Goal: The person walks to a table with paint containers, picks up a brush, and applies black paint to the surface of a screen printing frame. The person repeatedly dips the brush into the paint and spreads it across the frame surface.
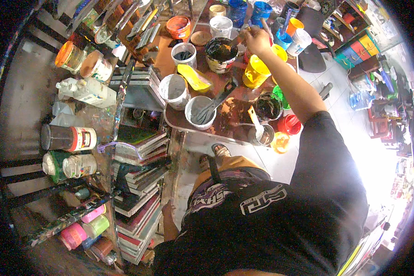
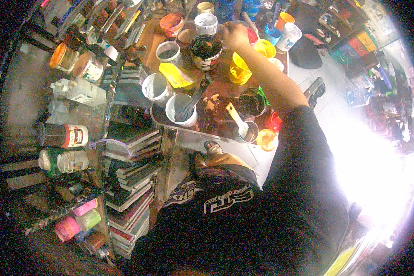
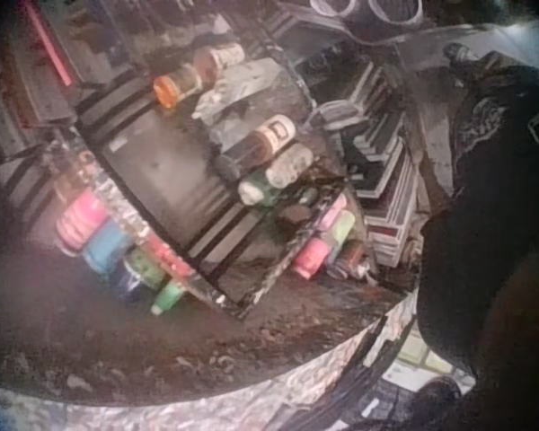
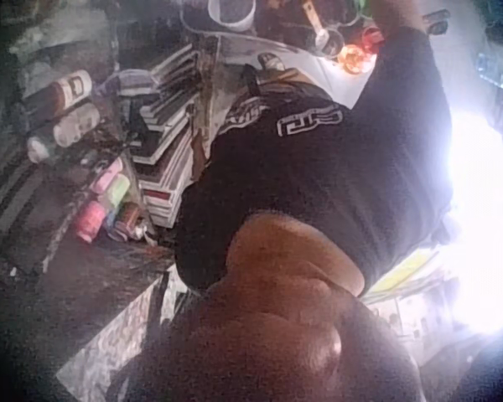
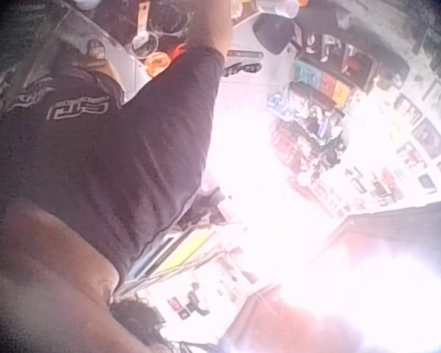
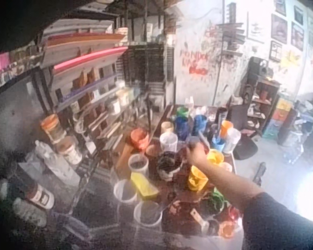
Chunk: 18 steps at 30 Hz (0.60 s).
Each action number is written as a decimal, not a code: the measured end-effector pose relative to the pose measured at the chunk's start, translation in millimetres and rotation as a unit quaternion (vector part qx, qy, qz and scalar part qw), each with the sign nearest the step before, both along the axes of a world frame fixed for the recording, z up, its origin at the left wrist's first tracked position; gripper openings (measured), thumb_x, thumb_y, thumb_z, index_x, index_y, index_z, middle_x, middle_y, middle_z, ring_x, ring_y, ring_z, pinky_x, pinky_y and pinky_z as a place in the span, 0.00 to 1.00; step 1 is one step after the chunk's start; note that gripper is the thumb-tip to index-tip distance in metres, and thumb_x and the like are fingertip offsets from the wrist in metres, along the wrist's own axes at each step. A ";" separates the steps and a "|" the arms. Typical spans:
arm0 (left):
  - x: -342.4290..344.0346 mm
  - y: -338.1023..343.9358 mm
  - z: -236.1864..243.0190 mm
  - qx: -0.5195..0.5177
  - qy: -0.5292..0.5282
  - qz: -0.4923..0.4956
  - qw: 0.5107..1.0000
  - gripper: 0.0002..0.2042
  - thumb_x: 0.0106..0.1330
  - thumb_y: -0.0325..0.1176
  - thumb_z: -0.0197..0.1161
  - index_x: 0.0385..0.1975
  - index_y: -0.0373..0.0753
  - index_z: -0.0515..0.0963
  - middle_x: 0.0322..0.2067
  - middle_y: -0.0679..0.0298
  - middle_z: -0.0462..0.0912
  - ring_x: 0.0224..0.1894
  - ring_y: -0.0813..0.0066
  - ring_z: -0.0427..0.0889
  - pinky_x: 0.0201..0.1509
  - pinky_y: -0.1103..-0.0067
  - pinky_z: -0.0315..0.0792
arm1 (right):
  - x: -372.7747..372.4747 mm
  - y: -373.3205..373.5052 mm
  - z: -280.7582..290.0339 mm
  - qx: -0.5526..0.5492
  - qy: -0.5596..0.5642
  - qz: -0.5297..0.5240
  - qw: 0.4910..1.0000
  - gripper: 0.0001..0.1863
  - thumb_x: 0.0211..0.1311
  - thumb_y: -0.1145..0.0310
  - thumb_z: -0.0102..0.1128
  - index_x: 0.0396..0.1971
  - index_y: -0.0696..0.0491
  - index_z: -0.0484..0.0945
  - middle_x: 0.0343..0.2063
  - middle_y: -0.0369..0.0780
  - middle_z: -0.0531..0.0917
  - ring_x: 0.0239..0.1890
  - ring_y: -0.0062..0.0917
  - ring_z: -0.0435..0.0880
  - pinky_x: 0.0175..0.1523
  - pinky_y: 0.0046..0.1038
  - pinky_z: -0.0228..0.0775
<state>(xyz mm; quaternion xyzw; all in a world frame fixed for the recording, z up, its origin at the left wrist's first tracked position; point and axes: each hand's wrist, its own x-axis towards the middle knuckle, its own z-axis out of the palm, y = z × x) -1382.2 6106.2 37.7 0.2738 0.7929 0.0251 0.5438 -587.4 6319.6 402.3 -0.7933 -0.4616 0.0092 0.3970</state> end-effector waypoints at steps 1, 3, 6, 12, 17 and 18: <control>-1.1 -2.5 -0.8 0.000 0.001 0.005 1.000 0.30 0.55 0.51 0.61 0.50 0.31 0.69 0.37 0.51 0.78 0.33 0.58 0.80 0.30 0.62 0.72 | -2.7 0.1 3.0 -0.013 -0.002 0.010 1.000 0.14 0.61 0.63 0.51 0.26 0.57 0.80 0.20 0.39 0.82 0.22 0.22 0.81 0.31 0.24 0.72; -2.9 -5.9 -8.0 -0.004 -0.001 0.011 1.000 0.30 0.55 0.51 0.61 0.48 0.31 0.69 0.36 0.51 0.79 0.32 0.59 0.80 0.28 0.63 0.72 | -19.8 -5.5 17.1 -0.038 -0.070 0.025 0.996 0.14 0.61 0.62 0.50 0.26 0.56 0.80 0.20 0.40 0.82 0.22 0.25 0.81 0.32 0.27 0.73; -3.1 -6.7 -9.9 -0.009 0.000 0.011 1.000 0.29 0.54 0.52 0.62 0.46 0.31 0.70 0.34 0.52 0.79 0.31 0.61 0.80 0.26 0.65 0.72 | -15.0 -6.4 16.3 0.015 -0.039 0.033 0.999 0.13 0.60 0.61 0.52 0.26 0.55 0.80 0.21 0.40 0.82 0.24 0.26 0.82 0.33 0.28 0.73; -5.9 -8.0 -13.8 -0.015 -0.004 0.028 0.999 0.28 0.54 0.52 0.62 0.43 0.31 0.72 0.29 0.53 0.80 0.27 0.64 0.81 0.21 0.69 0.71 | -38.1 -5.2 30.2 0.022 -0.052 0.034 0.998 0.10 0.54 0.64 0.54 0.26 0.55 0.79 0.27 0.46 0.81 0.32 0.39 0.81 0.39 0.35 0.72; -12.4 -12.8 -17.5 -0.032 0.010 0.034 0.999 0.28 0.54 0.53 0.62 0.42 0.31 0.73 0.28 0.54 0.81 0.26 0.66 0.81 0.20 0.69 0.71 | -30.0 1.2 35.5 0.011 -0.094 0.040 0.995 0.11 0.52 0.63 0.55 0.29 0.54 0.80 0.29 0.48 0.81 0.35 0.42 0.80 0.42 0.38 0.72; -10.1 -15.0 -14.5 -0.034 0.011 0.031 0.999 0.28 0.54 0.53 0.62 0.43 0.32 0.72 0.29 0.54 0.81 0.27 0.65 0.81 0.21 0.68 0.71 | -29.5 1.2 34.4 -0.003 -0.108 0.018 0.994 0.10 0.53 0.65 0.54 0.29 0.55 0.80 0.27 0.47 0.81 0.33 0.40 0.80 0.40 0.36 0.72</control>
